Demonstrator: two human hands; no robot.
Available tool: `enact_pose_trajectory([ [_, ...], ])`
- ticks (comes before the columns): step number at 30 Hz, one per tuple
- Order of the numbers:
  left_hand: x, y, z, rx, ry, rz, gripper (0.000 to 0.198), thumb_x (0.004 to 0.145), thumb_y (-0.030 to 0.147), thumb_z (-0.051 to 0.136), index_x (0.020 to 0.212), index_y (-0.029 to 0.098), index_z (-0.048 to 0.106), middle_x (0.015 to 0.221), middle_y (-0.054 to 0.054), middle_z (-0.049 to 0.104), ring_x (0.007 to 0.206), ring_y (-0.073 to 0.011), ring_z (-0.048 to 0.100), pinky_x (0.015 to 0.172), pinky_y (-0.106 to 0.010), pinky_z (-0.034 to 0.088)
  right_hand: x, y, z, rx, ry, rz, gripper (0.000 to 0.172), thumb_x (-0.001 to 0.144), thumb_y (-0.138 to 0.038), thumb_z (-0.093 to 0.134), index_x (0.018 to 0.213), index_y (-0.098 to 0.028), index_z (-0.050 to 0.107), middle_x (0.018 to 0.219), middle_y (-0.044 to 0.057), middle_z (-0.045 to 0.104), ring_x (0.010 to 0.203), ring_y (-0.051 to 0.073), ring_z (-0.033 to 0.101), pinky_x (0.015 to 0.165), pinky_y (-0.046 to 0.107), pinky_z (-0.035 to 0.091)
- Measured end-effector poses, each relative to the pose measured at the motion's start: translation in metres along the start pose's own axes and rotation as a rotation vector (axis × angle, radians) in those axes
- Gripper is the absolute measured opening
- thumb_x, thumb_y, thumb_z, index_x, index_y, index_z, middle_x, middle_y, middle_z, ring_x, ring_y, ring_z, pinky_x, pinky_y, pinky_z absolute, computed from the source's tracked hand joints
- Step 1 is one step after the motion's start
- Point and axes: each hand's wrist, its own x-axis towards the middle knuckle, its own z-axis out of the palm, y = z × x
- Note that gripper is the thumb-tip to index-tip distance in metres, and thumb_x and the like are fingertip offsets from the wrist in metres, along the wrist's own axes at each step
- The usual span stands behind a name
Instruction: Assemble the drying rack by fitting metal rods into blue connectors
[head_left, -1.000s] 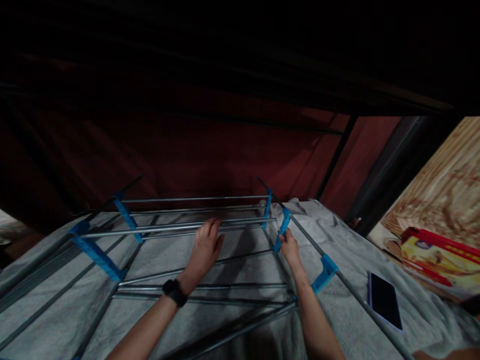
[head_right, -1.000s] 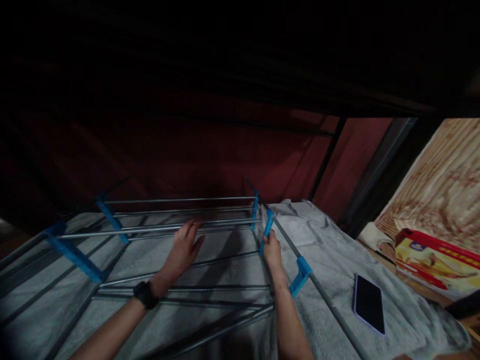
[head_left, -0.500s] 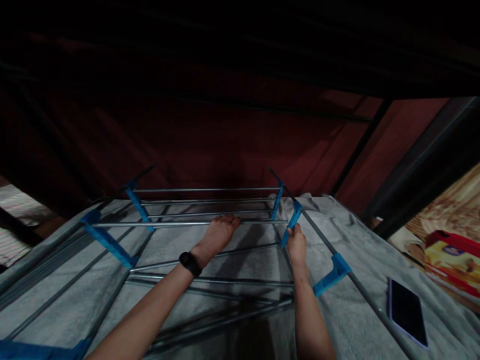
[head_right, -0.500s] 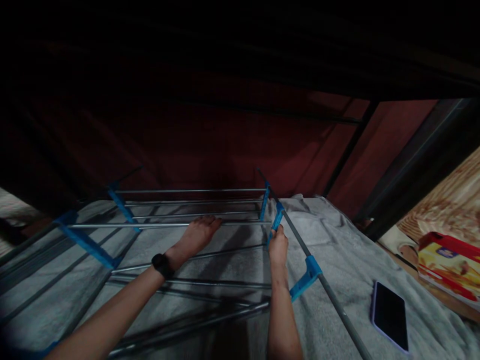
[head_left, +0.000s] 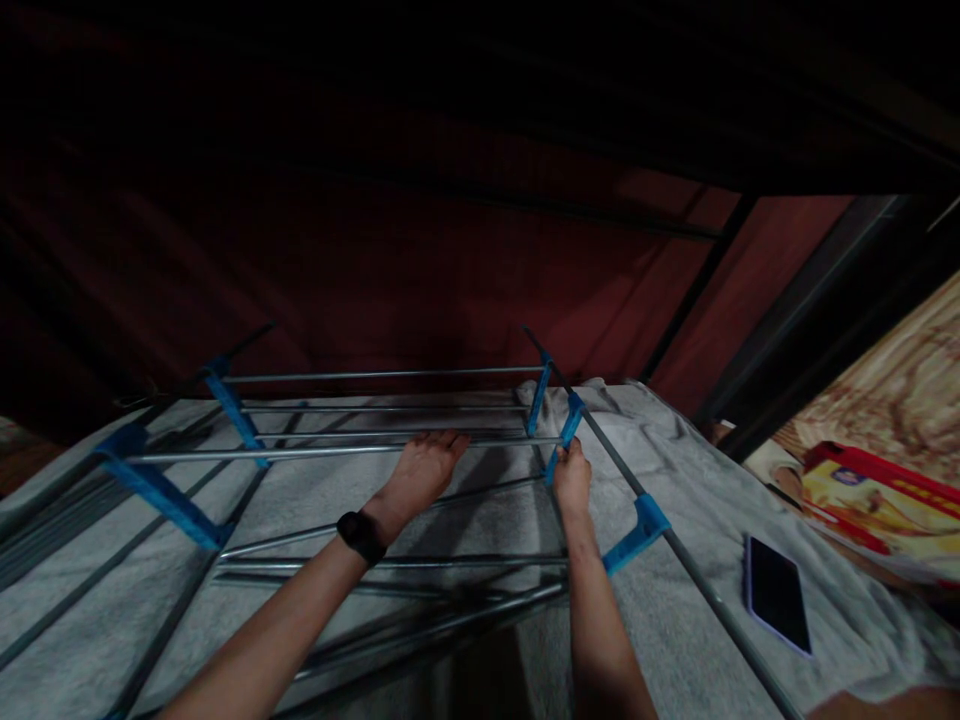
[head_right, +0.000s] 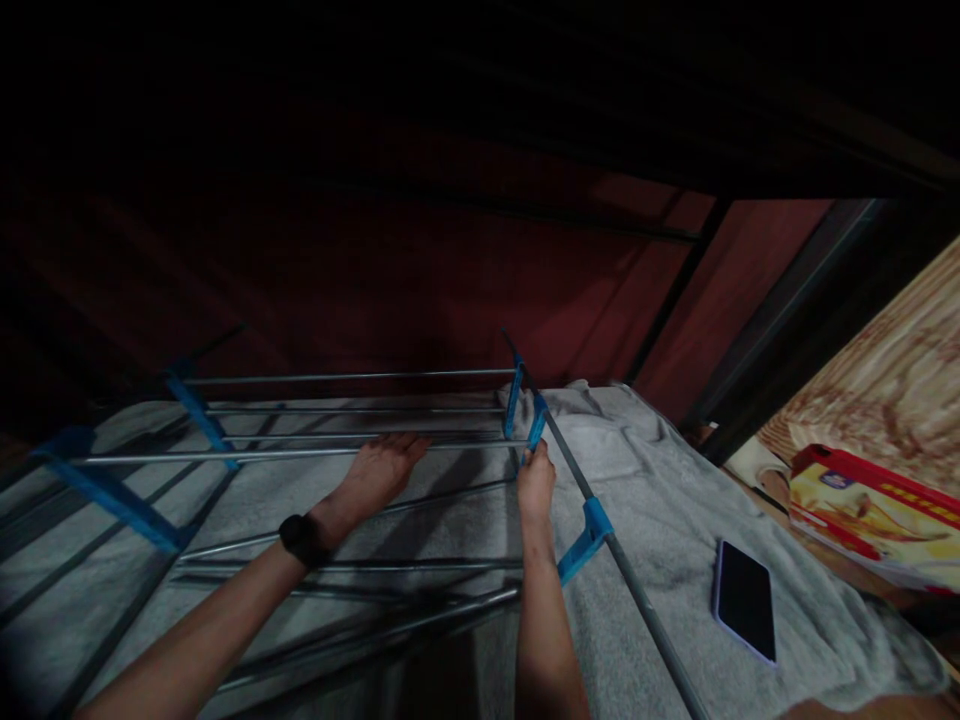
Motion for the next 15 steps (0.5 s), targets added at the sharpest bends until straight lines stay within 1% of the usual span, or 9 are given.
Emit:
enact_pose_trajectory([
  [9,-0.002,-0.011,-0.004,0.012,0.028,-0.016,0.044,0.091,0.005,0.045,0.128,0.020,0.063,0.114,-0.011,0.071,0.100,-0.0249,0.068,0.085,-0.038,0.051,-0.007,-0.007,0.003,0.026,-0.006,-0.007,0.036,0.095,-0.016,0.038,0.124,-0.013,0.059,0.097,0.012,0.071,0.086,0.021,0.066,0.072,0.027,0.040],
  [15,-0.009,-0.020,-0.004,0.016,0.079,-0.009,0.044,0.092,0.006,0.043,0.128,0.021,0.064,0.109,-0.010,0.072,0.096,-0.0252,0.068,0.082,-0.038,0.052,-0.013,-0.009,0.003,0.084,-0.018,-0.054,0.036,0.092,-0.017,0.037,0.120,-0.015,0.060,0.100,0.011,0.071,0.090,0.022,0.065,0.076,0.027,0.042],
])
